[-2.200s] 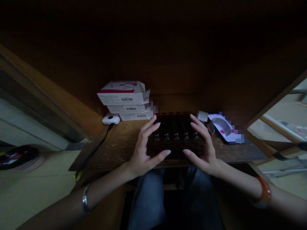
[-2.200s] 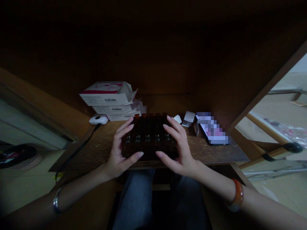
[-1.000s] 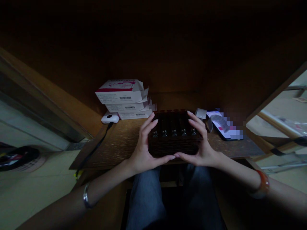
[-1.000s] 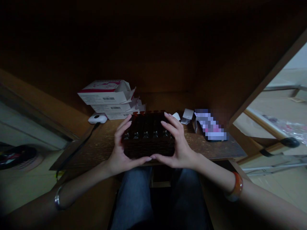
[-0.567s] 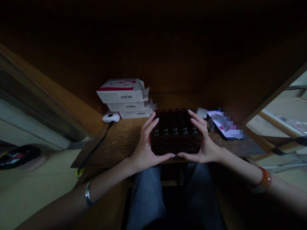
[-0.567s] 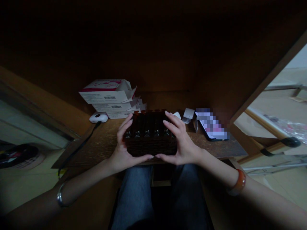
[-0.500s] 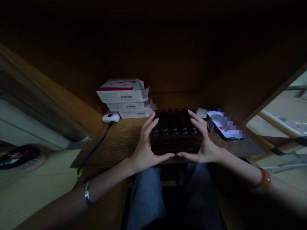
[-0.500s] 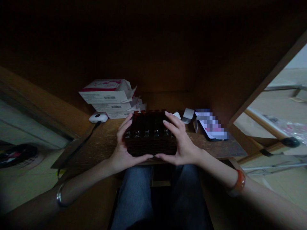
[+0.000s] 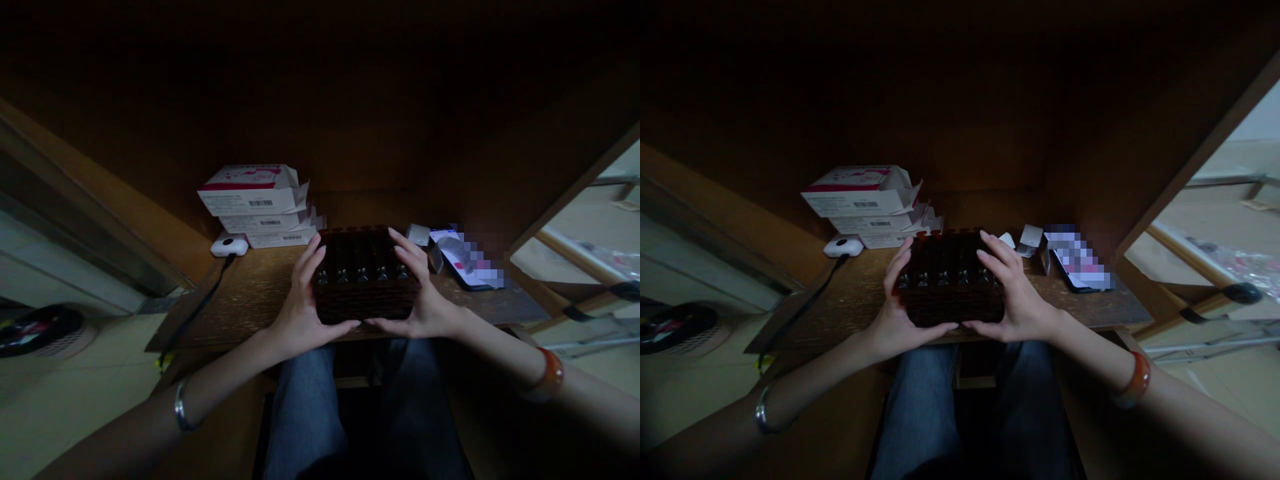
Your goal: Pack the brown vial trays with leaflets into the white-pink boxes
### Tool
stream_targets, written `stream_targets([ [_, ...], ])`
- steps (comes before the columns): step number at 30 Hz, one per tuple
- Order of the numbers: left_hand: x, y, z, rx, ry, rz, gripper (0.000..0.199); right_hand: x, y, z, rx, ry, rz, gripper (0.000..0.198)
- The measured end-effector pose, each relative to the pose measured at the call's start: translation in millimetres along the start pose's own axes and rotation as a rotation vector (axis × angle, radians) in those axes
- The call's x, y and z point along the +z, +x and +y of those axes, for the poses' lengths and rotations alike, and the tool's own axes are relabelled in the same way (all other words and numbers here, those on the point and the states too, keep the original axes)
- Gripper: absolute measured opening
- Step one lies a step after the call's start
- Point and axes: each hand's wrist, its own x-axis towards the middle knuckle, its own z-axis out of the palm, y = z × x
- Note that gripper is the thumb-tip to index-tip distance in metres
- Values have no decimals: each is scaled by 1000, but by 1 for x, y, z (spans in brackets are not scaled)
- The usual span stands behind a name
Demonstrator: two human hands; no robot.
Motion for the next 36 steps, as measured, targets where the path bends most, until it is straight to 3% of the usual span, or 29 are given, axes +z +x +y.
stream_targets([
  [17,3,-2,-2,-27,19,-18,134,-1,1,-1,5,2,-16,126],
  [22,1,0,-4,25,20,-36,139,-7,1,2,34,13,-107,130],
  [26,1,0,-4,-18,21,-54,142,-9,2,2,42,-7,-125,129],
  [36,5,-2,-5,-35,-19,-46,127,-1,-1,3,43,-28,-62,128],
])
